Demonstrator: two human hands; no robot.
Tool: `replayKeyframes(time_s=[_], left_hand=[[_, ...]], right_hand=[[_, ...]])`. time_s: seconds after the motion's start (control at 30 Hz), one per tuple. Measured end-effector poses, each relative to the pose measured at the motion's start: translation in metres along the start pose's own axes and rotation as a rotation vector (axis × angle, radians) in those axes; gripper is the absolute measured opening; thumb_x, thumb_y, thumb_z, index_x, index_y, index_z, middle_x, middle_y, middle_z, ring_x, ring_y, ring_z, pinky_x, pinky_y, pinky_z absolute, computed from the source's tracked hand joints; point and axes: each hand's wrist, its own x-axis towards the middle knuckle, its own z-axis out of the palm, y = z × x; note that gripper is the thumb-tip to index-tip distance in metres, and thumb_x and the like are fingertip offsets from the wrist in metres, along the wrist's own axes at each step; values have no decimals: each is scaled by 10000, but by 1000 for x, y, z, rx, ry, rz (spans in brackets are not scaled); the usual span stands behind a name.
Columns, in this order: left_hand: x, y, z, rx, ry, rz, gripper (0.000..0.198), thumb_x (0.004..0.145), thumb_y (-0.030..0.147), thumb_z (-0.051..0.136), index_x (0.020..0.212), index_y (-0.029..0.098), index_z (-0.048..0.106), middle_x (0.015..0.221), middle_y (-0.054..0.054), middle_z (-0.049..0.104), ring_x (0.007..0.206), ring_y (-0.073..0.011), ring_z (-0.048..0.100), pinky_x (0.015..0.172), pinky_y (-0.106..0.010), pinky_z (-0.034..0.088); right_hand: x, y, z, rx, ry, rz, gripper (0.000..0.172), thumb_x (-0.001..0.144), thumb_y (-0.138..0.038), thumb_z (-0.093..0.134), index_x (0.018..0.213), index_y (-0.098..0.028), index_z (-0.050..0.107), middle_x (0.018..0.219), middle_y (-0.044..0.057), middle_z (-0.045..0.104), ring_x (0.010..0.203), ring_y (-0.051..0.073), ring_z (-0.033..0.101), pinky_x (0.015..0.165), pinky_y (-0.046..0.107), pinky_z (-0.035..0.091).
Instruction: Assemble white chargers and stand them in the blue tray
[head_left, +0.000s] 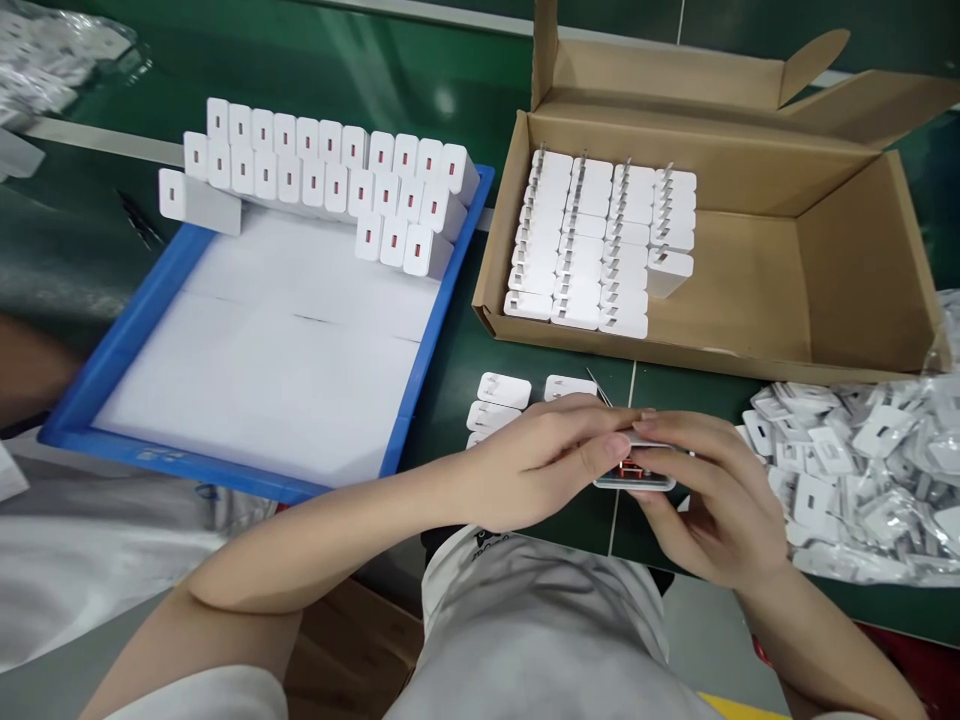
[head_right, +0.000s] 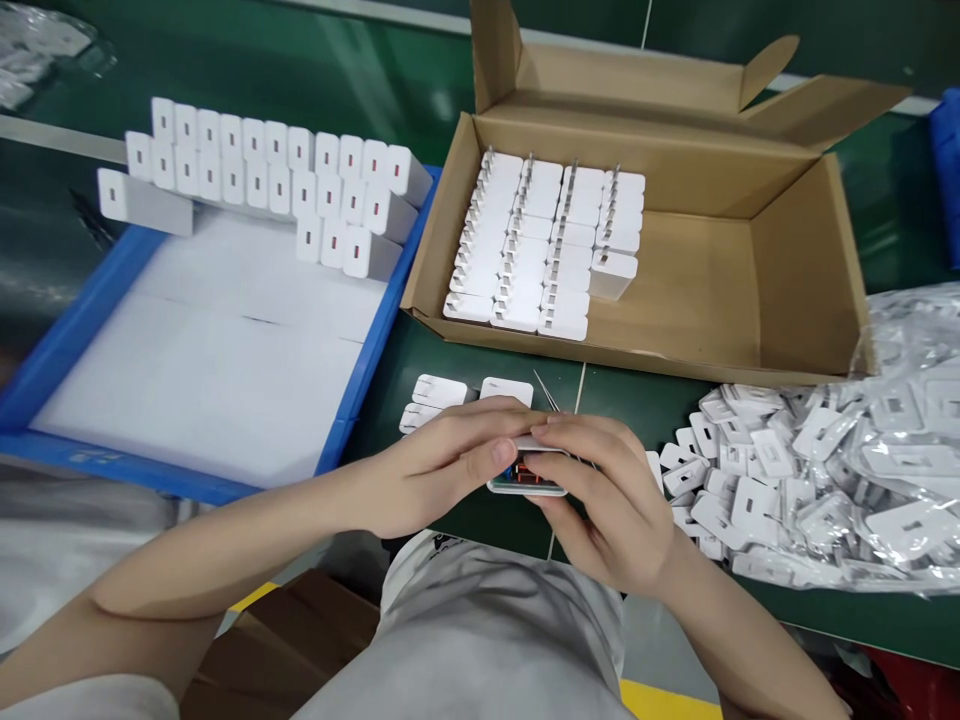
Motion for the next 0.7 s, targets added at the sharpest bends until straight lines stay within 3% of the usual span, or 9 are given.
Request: replayKeyframes(time_s=[0.3,0.47,0.7], left_hand=[[0,0,1,-37,-45,-32,380,1036,357,295,934,113,568,893,-80,589,820,-161,503,754,-295,404],[1,1,0,-66,-39,-60,387,1037,345,293,960,98,580,944,-91,597,860,-162,523,787,-292,411],[1,3,-2,-67,-62,32,311,1015,301,356,1071,95,582,950,-111,603,863,-181,534,766,-301,429]], right_hand=[[-6,1,1,20,-12,22,244,889,-110,554,1115,-183,608,1054,113,661,962,254,669,795,412,571],[-4,0,-1,31,-29,21,268,865,-86,590,1124,-157,603,1072,123,636,1002,244,654,831,389,564],[0,0,-5,18,-31,-11,278,875,-81,596,1138,-174,599,1070,112,650,1012,239,658,823,389,575]])
